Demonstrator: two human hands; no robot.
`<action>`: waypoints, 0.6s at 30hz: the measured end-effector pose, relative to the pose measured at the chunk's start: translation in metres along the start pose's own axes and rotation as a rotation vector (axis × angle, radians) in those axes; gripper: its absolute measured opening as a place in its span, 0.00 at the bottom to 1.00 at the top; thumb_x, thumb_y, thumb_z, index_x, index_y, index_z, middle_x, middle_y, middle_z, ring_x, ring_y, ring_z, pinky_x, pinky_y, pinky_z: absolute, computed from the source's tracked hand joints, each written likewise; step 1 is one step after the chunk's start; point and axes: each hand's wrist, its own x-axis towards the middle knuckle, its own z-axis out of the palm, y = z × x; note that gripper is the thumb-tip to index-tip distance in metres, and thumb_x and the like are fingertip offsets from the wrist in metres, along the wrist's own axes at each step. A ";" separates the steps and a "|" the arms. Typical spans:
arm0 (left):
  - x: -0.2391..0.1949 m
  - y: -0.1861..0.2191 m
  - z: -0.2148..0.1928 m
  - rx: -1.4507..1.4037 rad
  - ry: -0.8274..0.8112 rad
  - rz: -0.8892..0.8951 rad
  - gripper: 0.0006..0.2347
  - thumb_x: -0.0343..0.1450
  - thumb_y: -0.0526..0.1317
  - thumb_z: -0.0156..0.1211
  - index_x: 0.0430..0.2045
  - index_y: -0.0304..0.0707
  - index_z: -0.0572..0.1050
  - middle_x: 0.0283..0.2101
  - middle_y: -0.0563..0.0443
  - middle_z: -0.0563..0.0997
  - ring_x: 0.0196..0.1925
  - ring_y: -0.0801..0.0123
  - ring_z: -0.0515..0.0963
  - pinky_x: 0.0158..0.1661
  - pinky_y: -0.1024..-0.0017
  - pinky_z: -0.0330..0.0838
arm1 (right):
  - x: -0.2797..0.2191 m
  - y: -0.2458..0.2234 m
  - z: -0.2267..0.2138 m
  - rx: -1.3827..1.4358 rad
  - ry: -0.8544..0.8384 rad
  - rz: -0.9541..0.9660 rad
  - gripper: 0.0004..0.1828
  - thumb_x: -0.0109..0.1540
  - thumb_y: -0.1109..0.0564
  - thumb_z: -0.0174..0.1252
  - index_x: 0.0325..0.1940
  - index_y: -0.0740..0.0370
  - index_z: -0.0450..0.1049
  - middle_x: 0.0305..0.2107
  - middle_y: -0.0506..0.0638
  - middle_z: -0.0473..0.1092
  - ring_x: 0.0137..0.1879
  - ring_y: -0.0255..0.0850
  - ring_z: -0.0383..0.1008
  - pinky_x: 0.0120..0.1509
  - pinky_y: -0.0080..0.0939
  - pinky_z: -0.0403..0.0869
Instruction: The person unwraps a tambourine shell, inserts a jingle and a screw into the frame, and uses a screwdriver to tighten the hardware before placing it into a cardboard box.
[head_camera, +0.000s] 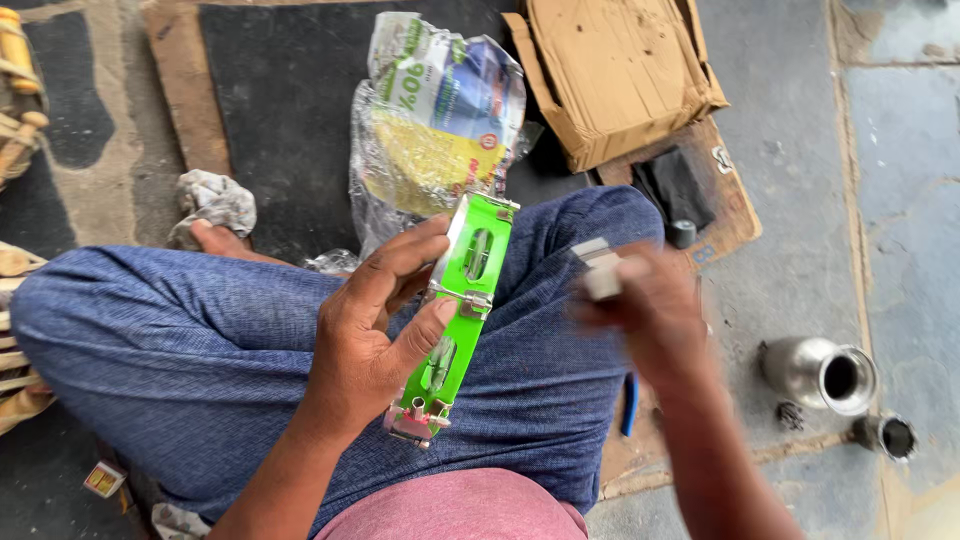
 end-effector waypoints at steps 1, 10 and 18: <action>0.001 0.000 0.003 -0.006 -0.005 0.007 0.17 0.75 0.39 0.62 0.58 0.33 0.72 0.67 0.41 0.74 0.66 0.60 0.79 0.64 0.65 0.77 | -0.001 0.011 0.012 -0.004 -0.034 0.045 0.07 0.67 0.56 0.52 0.42 0.63 0.69 0.34 0.57 0.74 0.34 0.42 0.76 0.36 0.42 0.77; -0.021 0.014 0.021 0.244 0.033 0.068 0.21 0.72 0.38 0.67 0.59 0.35 0.70 0.63 0.40 0.78 0.64 0.53 0.81 0.60 0.63 0.76 | -0.001 0.034 0.025 0.391 -0.151 0.319 0.14 0.67 0.56 0.56 0.49 0.71 0.71 0.32 0.53 0.73 0.34 0.37 0.74 0.35 0.37 0.73; -0.050 0.025 0.018 0.091 0.113 0.146 0.32 0.77 0.53 0.61 0.71 0.32 0.57 0.74 0.37 0.64 0.75 0.49 0.69 0.70 0.57 0.69 | -0.027 0.012 0.041 0.379 0.086 0.293 0.18 0.65 0.49 0.57 0.52 0.65 0.73 0.27 0.47 0.73 0.20 0.28 0.66 0.17 0.25 0.59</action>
